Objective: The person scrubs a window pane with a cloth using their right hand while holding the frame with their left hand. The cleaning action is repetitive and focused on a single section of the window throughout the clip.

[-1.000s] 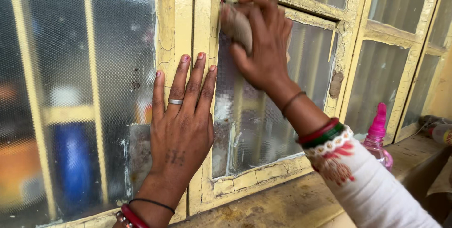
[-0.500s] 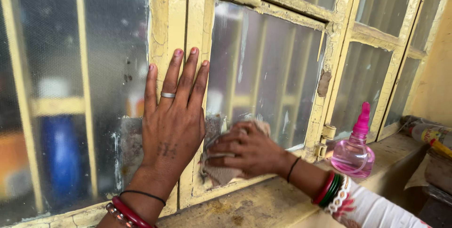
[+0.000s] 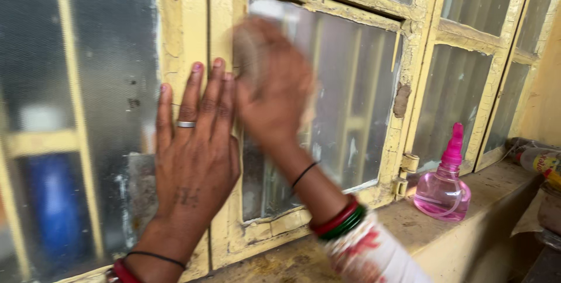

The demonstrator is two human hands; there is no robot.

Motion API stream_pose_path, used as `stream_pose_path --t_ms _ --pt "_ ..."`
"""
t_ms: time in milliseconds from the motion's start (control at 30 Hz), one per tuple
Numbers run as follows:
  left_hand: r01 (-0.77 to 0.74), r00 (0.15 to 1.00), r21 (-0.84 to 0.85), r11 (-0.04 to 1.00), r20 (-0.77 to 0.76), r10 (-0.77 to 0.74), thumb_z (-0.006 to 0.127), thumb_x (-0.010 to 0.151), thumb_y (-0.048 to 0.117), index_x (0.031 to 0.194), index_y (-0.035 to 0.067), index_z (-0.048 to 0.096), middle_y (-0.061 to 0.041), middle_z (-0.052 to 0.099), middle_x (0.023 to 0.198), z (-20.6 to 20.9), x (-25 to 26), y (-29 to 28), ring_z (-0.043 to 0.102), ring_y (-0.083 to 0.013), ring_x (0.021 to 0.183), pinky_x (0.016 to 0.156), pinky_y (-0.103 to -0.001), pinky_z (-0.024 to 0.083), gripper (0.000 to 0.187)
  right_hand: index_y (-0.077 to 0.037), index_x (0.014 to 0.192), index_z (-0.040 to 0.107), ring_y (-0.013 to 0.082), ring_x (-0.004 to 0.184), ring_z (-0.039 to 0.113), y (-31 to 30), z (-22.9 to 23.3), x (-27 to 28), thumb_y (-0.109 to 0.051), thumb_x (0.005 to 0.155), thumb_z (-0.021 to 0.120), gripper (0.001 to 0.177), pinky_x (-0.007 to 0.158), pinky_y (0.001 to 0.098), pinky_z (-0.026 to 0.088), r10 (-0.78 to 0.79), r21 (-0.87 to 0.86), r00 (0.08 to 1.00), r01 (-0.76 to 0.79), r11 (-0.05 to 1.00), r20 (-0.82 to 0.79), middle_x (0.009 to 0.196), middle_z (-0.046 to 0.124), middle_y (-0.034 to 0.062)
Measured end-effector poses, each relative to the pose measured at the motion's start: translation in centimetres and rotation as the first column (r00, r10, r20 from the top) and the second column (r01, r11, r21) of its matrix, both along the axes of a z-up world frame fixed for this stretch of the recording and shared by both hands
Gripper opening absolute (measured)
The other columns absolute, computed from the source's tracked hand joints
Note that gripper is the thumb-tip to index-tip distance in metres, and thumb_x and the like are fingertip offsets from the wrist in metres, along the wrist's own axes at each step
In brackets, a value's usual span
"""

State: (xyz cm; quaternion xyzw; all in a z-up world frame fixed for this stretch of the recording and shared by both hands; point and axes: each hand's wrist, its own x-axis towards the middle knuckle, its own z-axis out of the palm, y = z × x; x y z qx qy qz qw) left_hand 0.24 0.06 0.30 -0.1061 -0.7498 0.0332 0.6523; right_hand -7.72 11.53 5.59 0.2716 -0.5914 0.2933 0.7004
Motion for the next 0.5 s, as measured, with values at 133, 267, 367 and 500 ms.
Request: stream_pose_path --t_ms 133,267,367,500 --pt "-0.07 0.998 -0.012 0.998 0.006 0.07 0.053 0.091 0.009 0.157 0.0 0.04 -0.013 0.032 0.168 -0.2 0.1 0.1 0.02 -0.0272 0.157 0.128 -0.052 0.01 0.068 -0.017 0.152 0.045 0.0253 0.145 0.045 0.9 -0.5 1.8 -0.019 0.085 0.065 0.07 0.127 0.0507 0.03 0.065 0.19 0.998 -0.059 0.98 -0.027 0.153 0.052 0.0047" --pt "-0.057 0.998 -0.003 0.998 0.011 0.057 0.052 0.088 0.004 0.156 -0.003 0.04 -0.013 0.033 0.167 -0.1 0.7 0.4 0.021 -0.0284 0.157 0.128 -0.053 0.011 0.069 -0.016 0.147 0.046 0.028 0.141 0.045 4.3 1.8 -1.1 -0.022 0.08 0.067 0.07 0.125 0.0523 0.028 -0.03 0.309 0.996 0.055 0.95 -0.085 0.148 0.051 0.0085" --pt "-0.035 0.999 0.01 0.999 0.016 0.035 0.051 0.086 0.003 0.154 -0.002 0.04 -0.012 0.032 0.166 -0.2 0.6 0.6 0.02 -0.0282 0.156 0.127 -0.053 0.011 0.069 -0.006 0.15 0.041 0.0375 0.144 0.039 7.9 2.9 -5.3 -0.024 0.085 0.068 0.073 0.123 0.0589 0.023 -0.148 0.177 0.987 0.158 0.971 -0.068 0.147 0.044 0.0184" --pt "-0.06 0.998 0.001 0.998 0.021 0.06 0.051 0.086 0.005 0.153 -0.002 0.039 -0.012 0.031 0.166 0.0 0.3 0.5 0.019 -0.0276 0.155 0.126 -0.053 0.01 0.068 -0.005 0.149 0.044 0.0359 0.144 0.042 14.8 3.9 -9.7 -0.016 0.088 0.06 0.064 0.124 0.052 0.033 -0.058 0.003 0.998 0.058 0.998 0.03 0.151 0.044 0.0197"
